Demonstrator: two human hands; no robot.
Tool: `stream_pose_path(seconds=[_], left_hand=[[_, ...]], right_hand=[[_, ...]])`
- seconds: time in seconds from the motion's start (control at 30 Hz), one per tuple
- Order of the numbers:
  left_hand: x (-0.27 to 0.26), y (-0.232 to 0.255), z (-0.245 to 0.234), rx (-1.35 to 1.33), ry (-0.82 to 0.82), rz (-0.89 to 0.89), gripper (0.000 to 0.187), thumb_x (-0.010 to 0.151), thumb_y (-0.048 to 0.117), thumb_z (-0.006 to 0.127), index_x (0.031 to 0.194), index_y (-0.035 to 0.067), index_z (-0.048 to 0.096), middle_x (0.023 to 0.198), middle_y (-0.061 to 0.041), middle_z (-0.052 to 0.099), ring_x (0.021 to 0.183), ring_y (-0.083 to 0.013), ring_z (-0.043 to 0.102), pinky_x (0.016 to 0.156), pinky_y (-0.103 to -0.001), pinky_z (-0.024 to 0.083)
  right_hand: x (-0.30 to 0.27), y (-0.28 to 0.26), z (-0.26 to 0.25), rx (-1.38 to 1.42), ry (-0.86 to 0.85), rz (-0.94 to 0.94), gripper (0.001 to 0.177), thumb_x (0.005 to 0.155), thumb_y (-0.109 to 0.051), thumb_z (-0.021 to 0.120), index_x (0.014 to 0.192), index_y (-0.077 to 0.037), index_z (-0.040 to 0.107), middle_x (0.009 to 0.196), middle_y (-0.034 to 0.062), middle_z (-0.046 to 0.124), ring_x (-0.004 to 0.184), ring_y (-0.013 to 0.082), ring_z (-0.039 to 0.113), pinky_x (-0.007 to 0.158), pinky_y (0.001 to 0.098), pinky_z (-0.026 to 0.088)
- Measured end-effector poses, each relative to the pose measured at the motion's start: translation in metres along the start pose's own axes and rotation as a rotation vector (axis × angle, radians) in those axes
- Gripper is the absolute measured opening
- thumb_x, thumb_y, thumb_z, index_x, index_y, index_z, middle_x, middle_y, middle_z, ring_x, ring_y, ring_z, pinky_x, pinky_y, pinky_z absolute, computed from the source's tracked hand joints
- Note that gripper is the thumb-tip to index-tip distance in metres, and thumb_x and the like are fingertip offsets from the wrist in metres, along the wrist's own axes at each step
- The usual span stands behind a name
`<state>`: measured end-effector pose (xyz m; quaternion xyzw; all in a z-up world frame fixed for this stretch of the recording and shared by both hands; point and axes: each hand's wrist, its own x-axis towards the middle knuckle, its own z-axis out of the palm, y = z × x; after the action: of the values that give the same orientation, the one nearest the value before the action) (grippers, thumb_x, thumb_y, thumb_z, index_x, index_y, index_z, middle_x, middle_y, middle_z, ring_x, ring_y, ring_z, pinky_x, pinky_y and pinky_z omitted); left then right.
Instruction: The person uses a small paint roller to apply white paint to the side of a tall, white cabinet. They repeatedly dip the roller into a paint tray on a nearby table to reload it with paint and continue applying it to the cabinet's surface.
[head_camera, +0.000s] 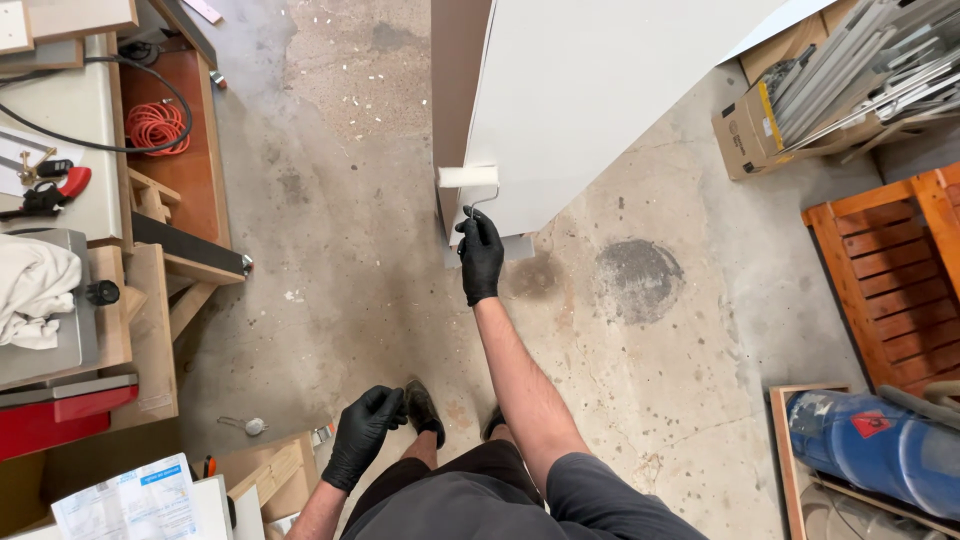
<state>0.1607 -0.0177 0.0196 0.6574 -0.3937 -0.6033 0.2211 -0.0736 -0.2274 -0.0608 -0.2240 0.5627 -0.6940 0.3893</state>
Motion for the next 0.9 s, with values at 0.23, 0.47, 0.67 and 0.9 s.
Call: stream_pose_path(seconds=[0.23,0.47,0.67,0.9], left_hand=[[0.007,-0.004,-0.002,0.023,0.016,0.081,0.031,0.092,0.035,0.072,0.076,0.008,0.070,0.065,-0.003,0.068,0.062,-0.0144,0.064,0.065,-0.028,0.055],[0.003,0.003,-0.006,-0.019,0.008,0.134,0.030,0.094,0.031,0.071,0.076,0.007,0.073,0.067,-0.004,0.072,0.064,-0.0132,0.064,0.066,-0.028,0.055],[0.011,-0.012,-0.008,-0.068,0.038,0.099,0.027,0.093,0.029,0.072,0.078,0.007,0.073,0.066,-0.005,0.071,0.064,-0.0137,0.064,0.062,-0.030,0.057],[0.001,-0.018,-0.008,-0.014,0.000,-0.012,0.033,0.092,0.033,0.070,0.077,0.004,0.072,0.065,-0.009,0.074,0.064,-0.0169,0.072,0.065,-0.030,0.058]], right_hand=[[-0.019,-0.156,0.045,0.057,-0.100,-0.134,0.025,0.104,-0.015,0.057,0.123,-0.006,0.070,0.085,0.0066,0.067,0.051,0.0088,0.041,0.046,0.0226,0.034],[-0.023,-0.246,0.066,0.119,-0.202,-0.303,0.025,0.105,-0.017,0.058,0.125,-0.005,0.068,0.087,0.0083,0.066,0.051,0.0091,0.041,0.044,0.0217,0.031],[-0.007,-0.150,0.038,0.024,-0.163,-0.213,0.025,0.105,-0.015,0.057,0.123,-0.004,0.070,0.083,0.0070,0.065,0.049,0.0081,0.043,0.044,0.0217,0.033],[0.012,0.052,-0.028,-0.052,-0.113,-0.070,0.024,0.104,-0.015,0.059,0.123,-0.009,0.072,0.085,0.0048,0.067,0.053,0.0092,0.045,0.050,0.0231,0.038]])
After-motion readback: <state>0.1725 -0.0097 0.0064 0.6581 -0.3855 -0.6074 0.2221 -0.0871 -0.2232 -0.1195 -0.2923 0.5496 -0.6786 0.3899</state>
